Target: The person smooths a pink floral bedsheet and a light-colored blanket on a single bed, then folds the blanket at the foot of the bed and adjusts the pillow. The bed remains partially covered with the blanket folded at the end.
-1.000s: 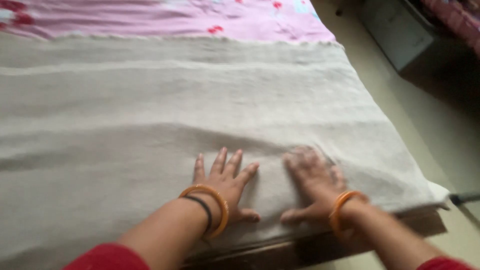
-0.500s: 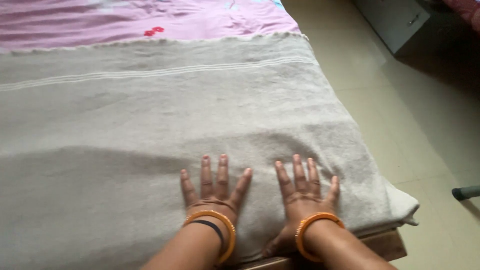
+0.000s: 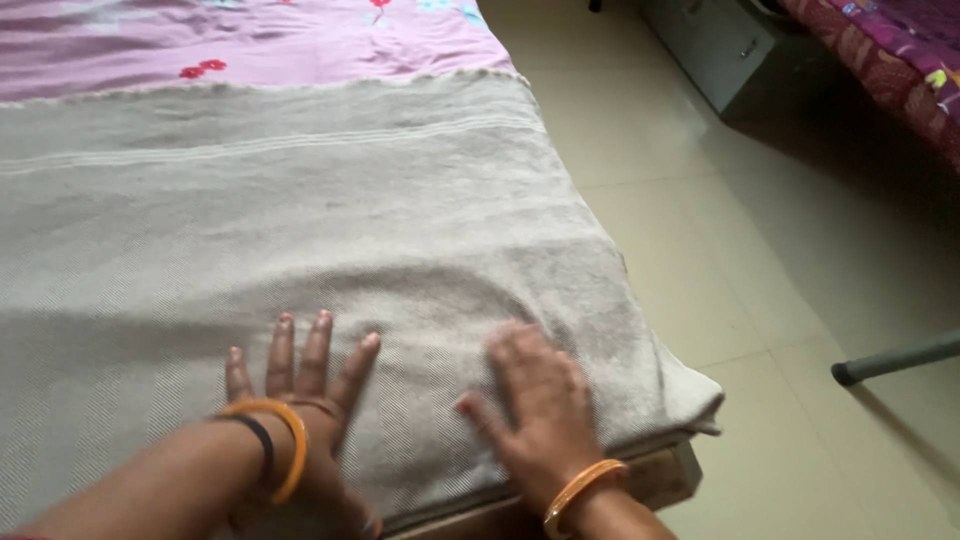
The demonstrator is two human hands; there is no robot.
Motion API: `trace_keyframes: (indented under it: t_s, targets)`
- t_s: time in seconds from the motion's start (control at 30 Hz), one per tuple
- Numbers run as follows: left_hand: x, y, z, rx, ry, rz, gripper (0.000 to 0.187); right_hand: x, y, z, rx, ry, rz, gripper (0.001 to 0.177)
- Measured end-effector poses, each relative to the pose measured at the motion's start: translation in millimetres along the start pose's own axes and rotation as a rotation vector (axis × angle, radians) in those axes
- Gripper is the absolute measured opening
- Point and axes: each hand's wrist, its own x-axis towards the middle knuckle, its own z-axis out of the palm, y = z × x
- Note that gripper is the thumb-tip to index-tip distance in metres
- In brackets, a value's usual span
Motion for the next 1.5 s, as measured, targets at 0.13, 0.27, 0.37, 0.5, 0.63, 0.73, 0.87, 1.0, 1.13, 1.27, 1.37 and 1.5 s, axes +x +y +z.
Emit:
trace_keyframes:
  t_s: [0.13, 0.27, 0.37, 0.5, 0.63, 0.73, 0.87, 1.0, 1.13, 1.27, 1.37, 1.5]
  targets:
    - [27, 8, -7, -0.125, 0.04, -0.088, 0.141, -11, 73, -21, 0.096, 0.113, 0.656, 0.074]
    - [56, 37, -14, -0.257, 0.257, -0.08, 0.132, -9, 137, -49, 0.593, -0.158, 1.395, 0.076]
    - [60, 82, -13, -0.241, 0.334, 0.043, 0.129, -10, 152, -60, 0.86, -0.341, 1.544, 0.074]
    - [60, 136, -13, -0.272, 0.393, 0.137, 0.123, 1, 150, -60, 0.86, -0.317, 1.526, 0.042]
    - [69, 160, -27, -0.354, 0.516, 0.167, 0.112, 2, 160, -62, 1.348, -0.041, 1.41, 0.028]
    - [68, 169, -36, -0.378, 0.628, 0.178, 0.108, -16, 168, -65, 1.743, 0.146, 1.29, 0.038]
    - [50, 181, -39, -0.236, 0.349, 0.152, 0.105, -46, 153, -50, 1.744, 0.133, 1.588, 0.037]
    - [44, 188, -36, -0.111, 0.253, 0.134, 0.105, -60, 152, -41, 1.743, 0.174, 1.476, 0.041]
    - [59, 185, -37, -0.095, 0.209, 0.13, 0.107, -64, 177, -53, 2.084, -0.011, 0.984, 0.038]
    - [86, 182, -33, -0.091, 0.149, 0.134, 0.105, -51, 192, -63, 1.894, -0.304, 0.964, 0.035]
    - [97, 178, -19, -0.022, 0.73, 0.246, 0.102, -39, 190, -74, 1.555, -0.508, 1.2, 0.04]
    - [87, 181, -3, -0.104, 1.15, 0.362, 0.1, -20, 184, -95, 1.605, -0.366, 1.142, 0.026]
